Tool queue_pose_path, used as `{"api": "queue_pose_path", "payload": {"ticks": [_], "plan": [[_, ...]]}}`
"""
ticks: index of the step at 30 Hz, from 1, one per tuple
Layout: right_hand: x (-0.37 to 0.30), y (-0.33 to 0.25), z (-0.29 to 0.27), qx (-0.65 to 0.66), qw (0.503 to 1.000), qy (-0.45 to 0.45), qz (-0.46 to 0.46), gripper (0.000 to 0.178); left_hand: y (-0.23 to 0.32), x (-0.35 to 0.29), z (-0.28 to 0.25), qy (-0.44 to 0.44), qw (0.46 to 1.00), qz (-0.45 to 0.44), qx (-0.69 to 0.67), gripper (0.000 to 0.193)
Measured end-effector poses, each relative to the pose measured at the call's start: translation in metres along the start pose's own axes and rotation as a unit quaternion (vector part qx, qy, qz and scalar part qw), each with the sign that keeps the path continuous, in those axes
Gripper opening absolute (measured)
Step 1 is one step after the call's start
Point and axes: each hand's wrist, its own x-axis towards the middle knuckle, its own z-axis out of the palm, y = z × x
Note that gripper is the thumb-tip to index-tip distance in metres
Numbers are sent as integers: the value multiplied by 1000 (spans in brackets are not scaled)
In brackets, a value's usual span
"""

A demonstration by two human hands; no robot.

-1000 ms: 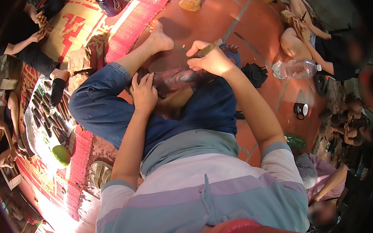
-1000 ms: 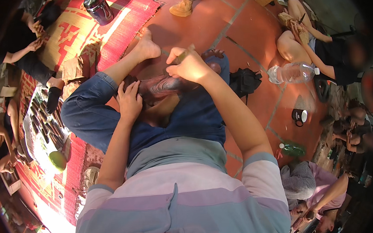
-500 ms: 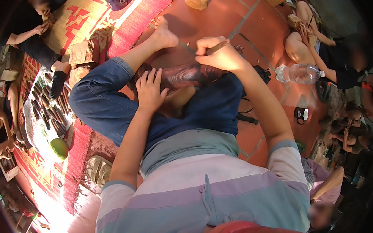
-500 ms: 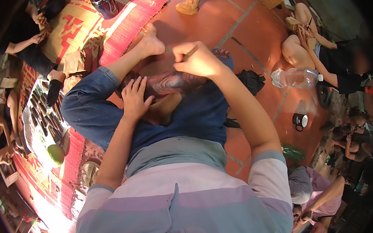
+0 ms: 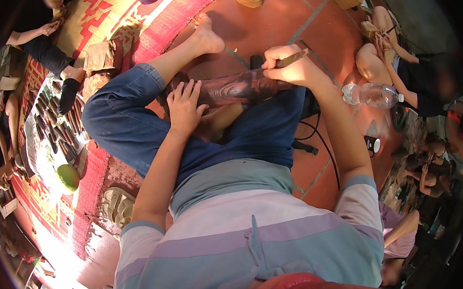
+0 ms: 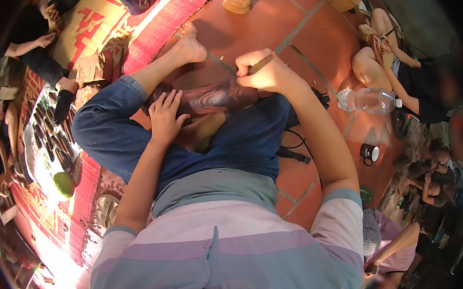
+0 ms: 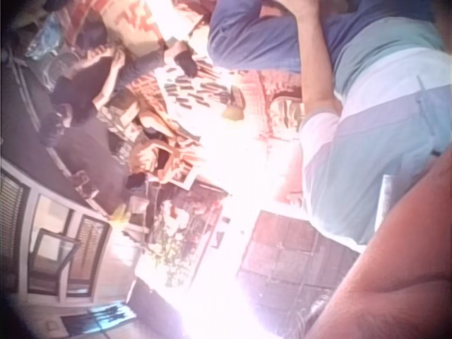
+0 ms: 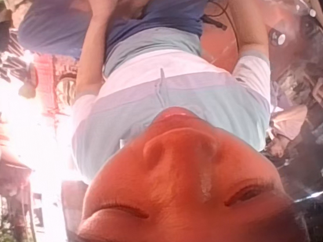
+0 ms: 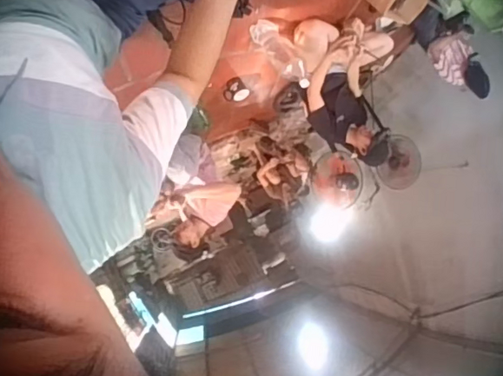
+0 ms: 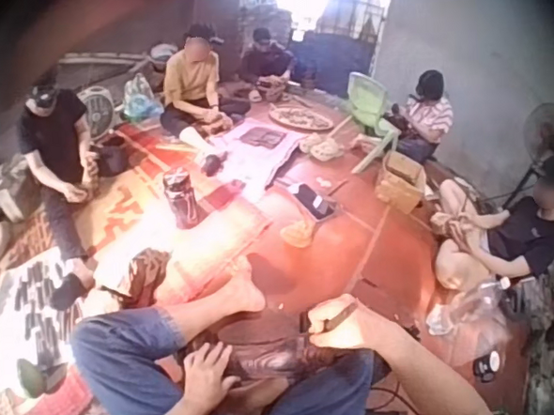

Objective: The person sits cross-legged on the floor and carves a dark, elongated piece of wood using a small knife. They hold the wood in their left hand and use the knife in their right hand to shape and smooth the surface, occasionally rotating the object to access different areas.

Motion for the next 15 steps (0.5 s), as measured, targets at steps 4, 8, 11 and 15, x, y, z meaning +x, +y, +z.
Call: {"api": "queue_pose_path", "payload": {"ticks": [4, 8, 11, 15], "plan": [[11, -22, 12, 15, 1000, 14, -4, 21, 0, 0, 0, -10, 1000, -5, 1, 74], [4, -2, 21, 70, 996, 19, -56, 22, 0, 1, 0, -1, 1000, 3, -3, 75], [-1, -4, 7, 8, 1000, 10, -1, 23, 2, 2, -2, -9, 1000, -1, 1, 75], [10, -19, 16, 11, 999, 3, -44, 21, 0, 0, 2, 12, 1000, 5, 1, 74]]}}
